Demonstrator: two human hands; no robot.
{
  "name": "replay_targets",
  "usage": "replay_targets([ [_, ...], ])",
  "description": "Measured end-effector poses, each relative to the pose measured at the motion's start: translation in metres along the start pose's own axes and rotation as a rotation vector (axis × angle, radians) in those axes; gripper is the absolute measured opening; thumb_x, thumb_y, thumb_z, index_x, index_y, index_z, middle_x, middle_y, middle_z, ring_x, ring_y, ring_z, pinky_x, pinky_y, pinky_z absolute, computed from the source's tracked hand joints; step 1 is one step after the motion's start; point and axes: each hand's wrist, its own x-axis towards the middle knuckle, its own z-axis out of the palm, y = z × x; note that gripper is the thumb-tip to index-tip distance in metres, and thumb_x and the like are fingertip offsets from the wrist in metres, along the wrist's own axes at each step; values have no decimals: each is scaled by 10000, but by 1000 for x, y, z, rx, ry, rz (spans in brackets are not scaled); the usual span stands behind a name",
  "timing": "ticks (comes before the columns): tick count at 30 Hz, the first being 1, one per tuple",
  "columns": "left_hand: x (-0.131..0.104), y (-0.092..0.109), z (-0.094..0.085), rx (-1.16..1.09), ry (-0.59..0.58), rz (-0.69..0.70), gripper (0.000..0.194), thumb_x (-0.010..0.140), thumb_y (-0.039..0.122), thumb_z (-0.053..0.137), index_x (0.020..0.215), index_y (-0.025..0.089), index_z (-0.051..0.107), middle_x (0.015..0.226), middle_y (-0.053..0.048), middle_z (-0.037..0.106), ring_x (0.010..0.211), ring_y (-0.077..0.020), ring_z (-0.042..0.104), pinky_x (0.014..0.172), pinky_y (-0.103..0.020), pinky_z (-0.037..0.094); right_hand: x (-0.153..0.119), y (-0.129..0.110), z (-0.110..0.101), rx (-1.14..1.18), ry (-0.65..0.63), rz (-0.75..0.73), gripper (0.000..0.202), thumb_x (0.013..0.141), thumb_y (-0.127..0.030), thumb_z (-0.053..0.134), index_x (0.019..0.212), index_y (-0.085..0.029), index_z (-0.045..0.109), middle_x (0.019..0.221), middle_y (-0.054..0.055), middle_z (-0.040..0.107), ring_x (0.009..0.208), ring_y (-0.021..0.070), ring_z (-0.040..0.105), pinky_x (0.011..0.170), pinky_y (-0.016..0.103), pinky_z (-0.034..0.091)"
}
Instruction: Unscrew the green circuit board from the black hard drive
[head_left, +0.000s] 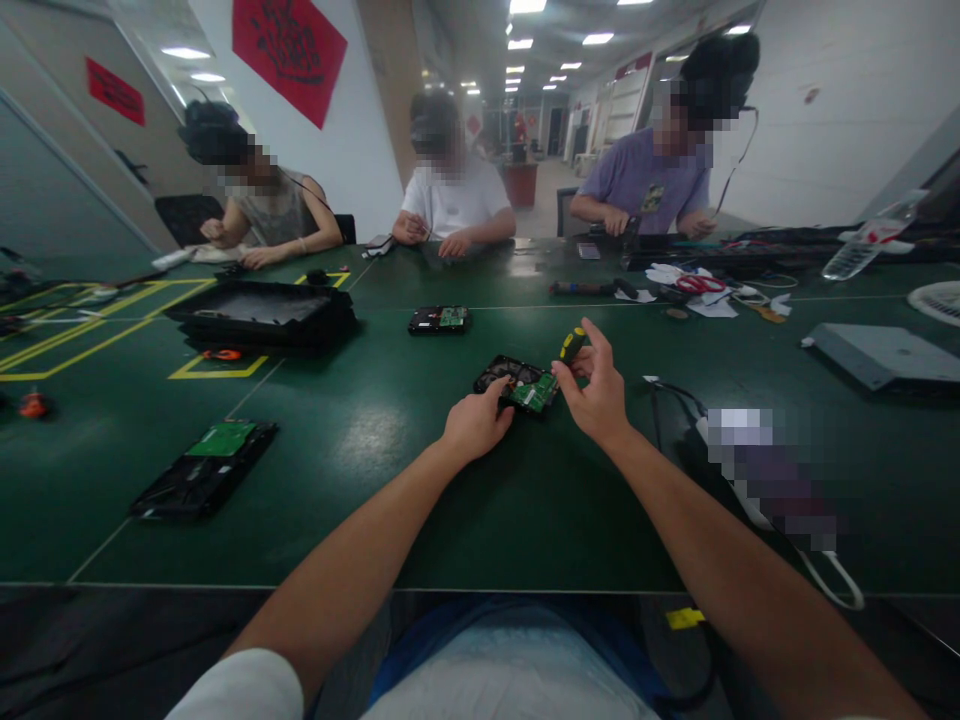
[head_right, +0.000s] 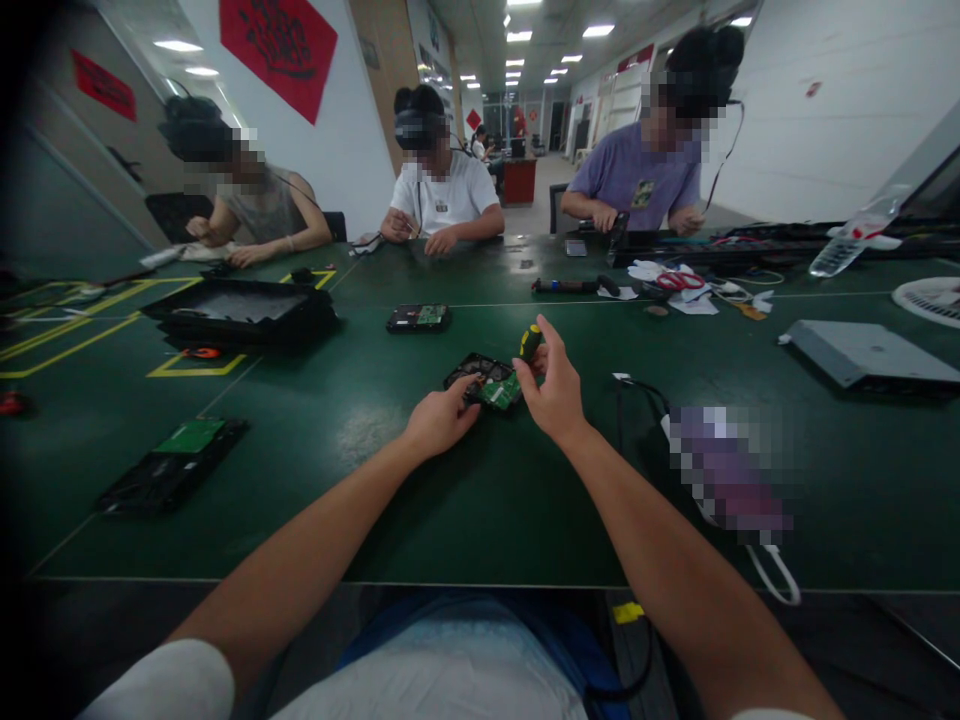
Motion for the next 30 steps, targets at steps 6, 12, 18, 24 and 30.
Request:
replay_targets([
  [6,-1,3,-1,14,-28,4,569,1020,420,519,1572,309,440,1075,-78,775,927,-265,751,799,-350,548,0,-2,0,3,-14,-30,710,1010,-451,599,1640,-321,302,1194,89,716,944,248,749,859,450,673],
  [12,-2,3,-4,17,-46,16,520,1023,409,522,1533,317,477,1063,-68,775,942,-263,749,811,-348,551,0,2,1,33,-7,-8,771,1001,-439,616,1658,-319,231,1154,89,722,925,254,745,850,471,678],
  [18,-2,3,-2,27,-25,28,489,1033,415,516,1510,312,505,1076,-73,775,951,-263,751,810,-348,553,0,-2,-2,-20,4,-14,758,964,-471,673,1625,-334,326,1144,85,717,891,265,726,847,504,678],
  [24,-2,3,-2,62,-19,50,489,1040,418,496,1517,308,507,1117,-75,778,961,-266,752,816,-354,562,-1,2,-1,58,-36,12,721,1006,-407,600,1646,-330,276,1239,101,703,988,276,754,910,519,668],
  [30,-3,3,-3,148,6,113,476,1053,389,461,1519,310,522,1234,-76,760,1049,-277,743,883,-379,569,-1,2,0,87,-55,0,757,1004,-354,595,1660,-329,217,1211,89,734,983,260,762,934,507,662],
])
